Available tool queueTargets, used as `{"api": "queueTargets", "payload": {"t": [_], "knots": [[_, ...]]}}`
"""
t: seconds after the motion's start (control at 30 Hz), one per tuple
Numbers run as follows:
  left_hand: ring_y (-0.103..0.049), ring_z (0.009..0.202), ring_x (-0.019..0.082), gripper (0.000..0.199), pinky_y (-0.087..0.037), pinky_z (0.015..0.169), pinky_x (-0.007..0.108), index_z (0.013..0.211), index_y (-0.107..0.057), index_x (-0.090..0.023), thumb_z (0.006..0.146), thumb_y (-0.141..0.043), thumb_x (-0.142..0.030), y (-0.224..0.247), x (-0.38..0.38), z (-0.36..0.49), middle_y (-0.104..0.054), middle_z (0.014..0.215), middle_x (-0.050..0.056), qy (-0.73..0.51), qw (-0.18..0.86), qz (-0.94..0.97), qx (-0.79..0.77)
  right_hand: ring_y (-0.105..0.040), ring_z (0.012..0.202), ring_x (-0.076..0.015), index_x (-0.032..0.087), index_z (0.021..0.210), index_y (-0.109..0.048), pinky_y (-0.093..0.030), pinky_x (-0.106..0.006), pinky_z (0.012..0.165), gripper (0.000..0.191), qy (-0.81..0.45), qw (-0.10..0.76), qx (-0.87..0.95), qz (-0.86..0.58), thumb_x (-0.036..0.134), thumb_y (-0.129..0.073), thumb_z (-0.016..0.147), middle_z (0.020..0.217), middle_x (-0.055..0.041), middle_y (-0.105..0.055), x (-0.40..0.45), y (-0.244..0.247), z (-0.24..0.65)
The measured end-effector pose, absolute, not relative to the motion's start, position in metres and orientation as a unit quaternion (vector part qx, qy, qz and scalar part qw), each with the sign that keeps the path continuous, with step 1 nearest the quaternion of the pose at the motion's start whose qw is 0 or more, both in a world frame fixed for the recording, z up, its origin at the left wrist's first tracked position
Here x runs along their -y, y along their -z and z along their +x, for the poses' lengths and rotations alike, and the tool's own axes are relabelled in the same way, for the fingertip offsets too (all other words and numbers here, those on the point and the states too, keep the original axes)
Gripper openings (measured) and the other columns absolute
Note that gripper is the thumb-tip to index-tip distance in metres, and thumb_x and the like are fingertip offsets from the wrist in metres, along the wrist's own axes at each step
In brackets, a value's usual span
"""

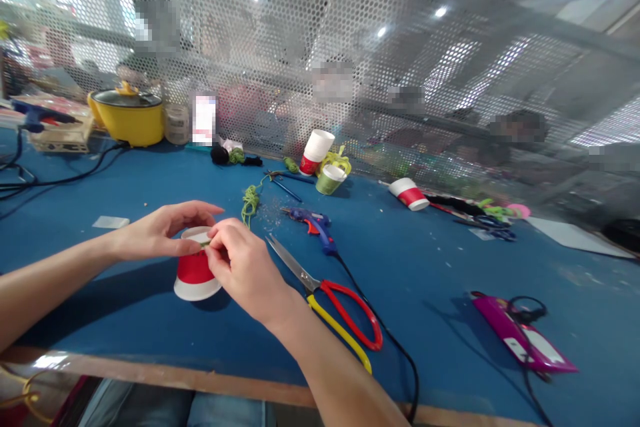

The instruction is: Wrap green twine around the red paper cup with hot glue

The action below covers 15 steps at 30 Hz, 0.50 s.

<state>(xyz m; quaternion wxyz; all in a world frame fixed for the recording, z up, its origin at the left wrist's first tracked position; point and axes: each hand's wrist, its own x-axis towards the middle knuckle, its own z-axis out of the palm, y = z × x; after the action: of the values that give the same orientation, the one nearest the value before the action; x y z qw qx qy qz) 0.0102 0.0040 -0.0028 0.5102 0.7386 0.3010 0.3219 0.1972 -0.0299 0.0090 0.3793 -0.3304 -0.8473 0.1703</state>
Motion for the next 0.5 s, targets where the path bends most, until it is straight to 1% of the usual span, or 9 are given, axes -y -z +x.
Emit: {"api": "queueTargets", "payload": {"t": [0.07,0.17,0.2,0.27,0.37,0.5], "knots": [[-0.056,0.093,0.020,0.052,-0.044,0.083,0.035,0.117,-0.045,-0.016,0.070,-0.065,-0.024,0.004,-0.004,0.010,-0.059,0.101,0.007,-0.331,0.519,0.730,-0.297,-0.057,0.081,-0.0148,0.020,0.071,-0.048,-0.047,-0.027,0.067,0.012,-0.175,0.407,0.828,-0.343,0.013,-0.052,0.079,0.091,-0.0061,-0.059,0.029,-0.011,0.200],[-0.056,0.094,0.019,0.052,-0.044,0.084,0.035,0.117,-0.046,-0.017,0.069,-0.066,-0.023,0.007,-0.004,0.010,-0.058,0.105,0.008,-0.351,0.538,0.709,-0.290,-0.056,0.080,-0.0148,0.020,0.067,-0.048,-0.046,-0.029,0.070,0.014,-0.214,0.492,0.756,-0.376,0.017,-0.058,0.076,0.087,-0.0048,-0.058,0.027,-0.014,0.205],[-0.057,0.095,0.019,0.052,-0.044,0.085,0.035,0.117,-0.046,-0.017,0.069,-0.066,-0.022,0.008,-0.004,0.010,-0.058,0.106,0.008,-0.358,0.546,0.702,-0.285,-0.055,0.075,-0.0136,0.019,0.065,-0.047,-0.045,-0.028,0.068,0.016,-0.250,0.517,0.723,-0.384,0.017,-0.059,0.075,0.083,-0.0033,-0.058,0.026,-0.015,0.207],[-0.056,0.097,0.019,0.052,-0.043,0.087,0.034,0.117,-0.046,-0.017,0.070,-0.067,-0.021,0.011,-0.005,0.011,-0.058,0.108,0.008,-0.372,0.558,0.690,-0.272,-0.051,0.062,-0.0099,0.019,0.061,-0.046,-0.041,-0.025,0.058,0.019,-0.360,0.545,0.649,-0.390,0.019,-0.060,0.073,0.074,0.0001,-0.056,0.024,-0.017,0.210],[-0.055,0.099,0.018,0.050,-0.042,0.090,0.034,0.115,-0.046,-0.017,0.070,-0.067,-0.020,0.016,-0.005,0.013,-0.058,0.111,0.008,-0.385,0.564,0.682,-0.261,-0.044,0.051,-0.0063,0.018,0.058,-0.045,-0.032,-0.022,0.047,0.019,-0.526,0.542,0.532,-0.383,0.018,-0.062,0.069,0.065,0.0032,-0.053,0.023,-0.017,0.212],[-0.055,0.100,0.018,0.048,-0.041,0.091,0.034,0.115,-0.047,-0.016,0.071,-0.066,-0.019,0.017,-0.005,0.014,-0.058,0.110,0.008,-0.379,0.558,0.687,-0.272,-0.041,0.049,-0.0053,0.017,0.060,-0.048,-0.028,-0.020,0.047,0.015,-0.663,0.512,0.441,-0.323,0.009,-0.060,0.064,0.058,0.0052,-0.049,0.022,-0.017,0.211]]}}
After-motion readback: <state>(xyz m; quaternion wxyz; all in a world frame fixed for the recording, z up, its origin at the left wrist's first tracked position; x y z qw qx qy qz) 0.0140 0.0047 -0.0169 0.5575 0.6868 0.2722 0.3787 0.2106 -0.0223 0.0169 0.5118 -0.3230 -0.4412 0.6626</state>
